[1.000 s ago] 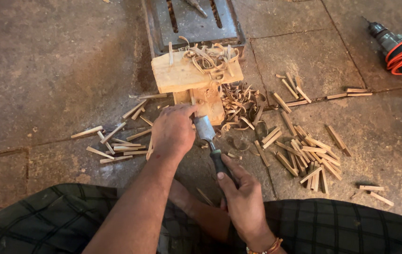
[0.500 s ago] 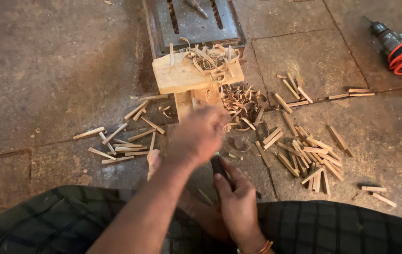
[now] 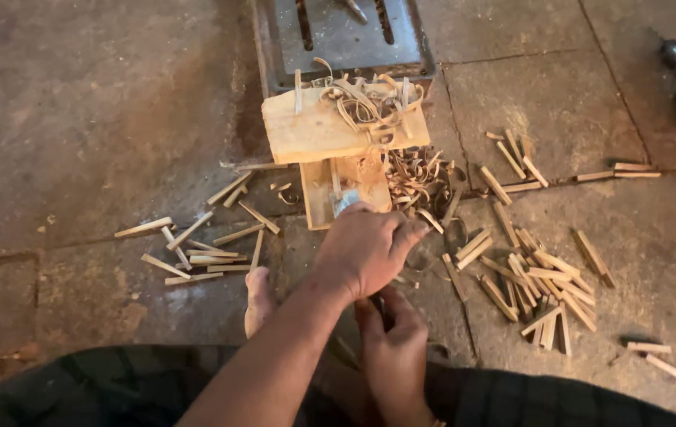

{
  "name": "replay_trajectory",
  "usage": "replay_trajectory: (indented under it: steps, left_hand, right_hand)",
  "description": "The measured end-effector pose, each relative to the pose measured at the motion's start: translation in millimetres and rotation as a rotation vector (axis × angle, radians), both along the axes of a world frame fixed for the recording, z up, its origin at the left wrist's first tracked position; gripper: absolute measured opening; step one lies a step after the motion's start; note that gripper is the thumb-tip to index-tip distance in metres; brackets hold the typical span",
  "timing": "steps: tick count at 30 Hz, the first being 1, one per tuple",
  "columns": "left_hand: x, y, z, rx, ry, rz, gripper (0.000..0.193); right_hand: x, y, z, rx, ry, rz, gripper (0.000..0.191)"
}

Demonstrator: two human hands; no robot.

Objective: The person uses a chisel to carve a small wooden block, repeatedly shaving off thin strips of wood. The person occasionally picks up and inspects the carved pieces before continuing to carve the block.

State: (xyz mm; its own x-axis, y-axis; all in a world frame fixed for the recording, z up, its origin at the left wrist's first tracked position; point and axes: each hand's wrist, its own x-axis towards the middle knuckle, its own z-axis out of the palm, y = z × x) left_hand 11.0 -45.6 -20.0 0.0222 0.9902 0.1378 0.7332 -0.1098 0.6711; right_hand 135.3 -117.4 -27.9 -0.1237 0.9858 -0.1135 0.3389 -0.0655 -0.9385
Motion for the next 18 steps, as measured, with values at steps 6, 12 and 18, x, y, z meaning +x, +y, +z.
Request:
replay_trajectory:
  steps: [6, 12, 18]
  left_hand:
    - [-20.1, 35.2, 5.8, -0.311, -0.157, 0.129, 0.048]
    - [-16.5, 2.2, 24.0, -0.019, -0.204, 0.395, 0.044]
    - [-42.3, -8.6, 28.5, 0.063, -0.141, 0.865, 0.029]
  right_hand:
    - [-31.5, 46.3, -7.6, -0.227, 0.078, -0.018, 0.020]
    - [-23.3, 45.5, 27.2, -0.516, 0.359, -0.001, 0.030]
    - [1.9, 53.3, 52.5, -0.694, 0.722, 0.041, 0.044]
